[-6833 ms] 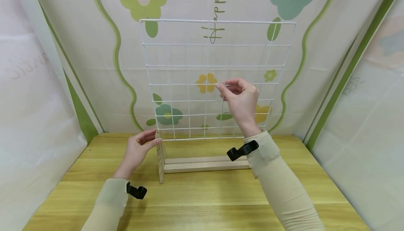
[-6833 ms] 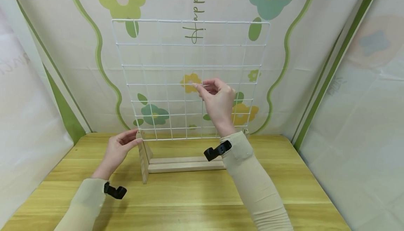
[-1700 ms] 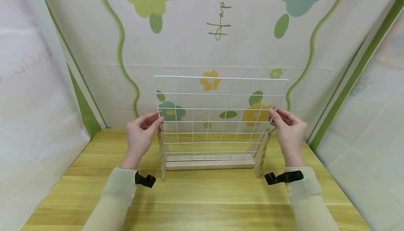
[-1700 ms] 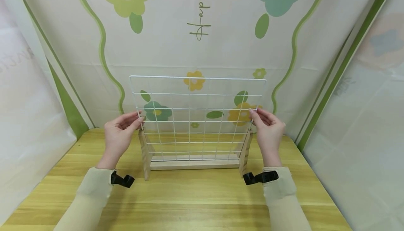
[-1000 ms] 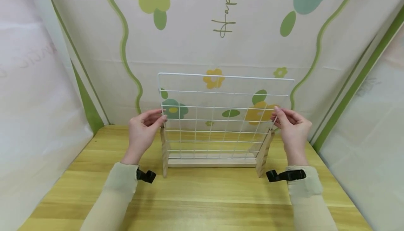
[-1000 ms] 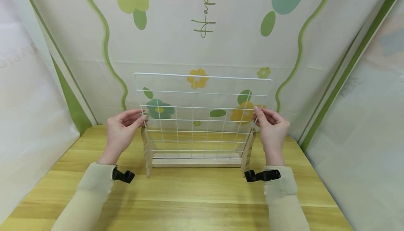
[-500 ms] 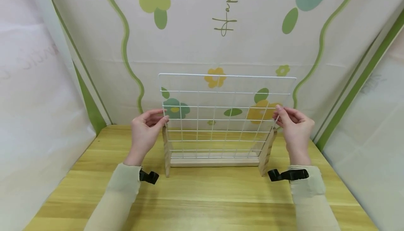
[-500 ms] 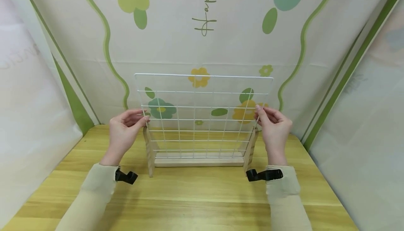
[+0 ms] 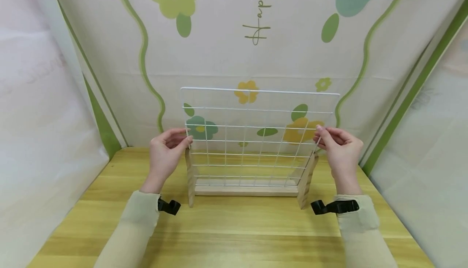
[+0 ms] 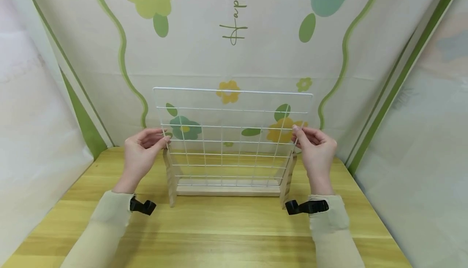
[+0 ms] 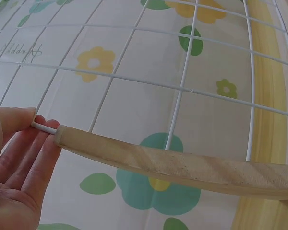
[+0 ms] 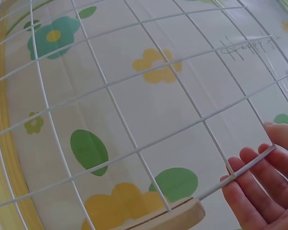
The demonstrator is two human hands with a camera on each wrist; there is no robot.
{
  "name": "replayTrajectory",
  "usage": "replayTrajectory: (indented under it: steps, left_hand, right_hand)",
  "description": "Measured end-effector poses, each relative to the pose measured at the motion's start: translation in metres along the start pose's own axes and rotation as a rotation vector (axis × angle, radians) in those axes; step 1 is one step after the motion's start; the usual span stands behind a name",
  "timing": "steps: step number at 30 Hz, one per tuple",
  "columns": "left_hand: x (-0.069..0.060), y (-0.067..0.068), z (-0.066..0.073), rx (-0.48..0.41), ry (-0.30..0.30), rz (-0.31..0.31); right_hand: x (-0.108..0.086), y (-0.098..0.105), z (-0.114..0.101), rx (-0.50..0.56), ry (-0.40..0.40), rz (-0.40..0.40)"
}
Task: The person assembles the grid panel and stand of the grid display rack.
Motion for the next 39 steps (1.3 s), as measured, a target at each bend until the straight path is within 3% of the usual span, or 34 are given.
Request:
replayTrajectory:
  steps: [9, 25, 39]
  left_hand:
    - [-0.001, 0.007, -0.002, -0.014, 0.013, -0.005]
    - [-0.002, 0.003, -0.003, -0.033, 0.009, -0.008]
    - [-0.002, 0.003, -0.001, -0.02, 0.005, -0.008]
  right_hand:
    - [-0.011, -0.004, -0.014, -0.035, 0.023, -0.003]
    - [-0.015, 0.001, -0.005, -0.026, -0.022, 0.006]
    - [-0.014, 0.001, -0.002, -0.005, -0.129, -0.055]
Point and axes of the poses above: each hand's wrist, its own x-axis towards the middle knuckle, its own y-axis out of the back of the hand, z = x × y, the point moved 10 cm from there along x, towards the middle knuckle, and after that the axes turned 10 degrees about -z, right-handed, at the moved point
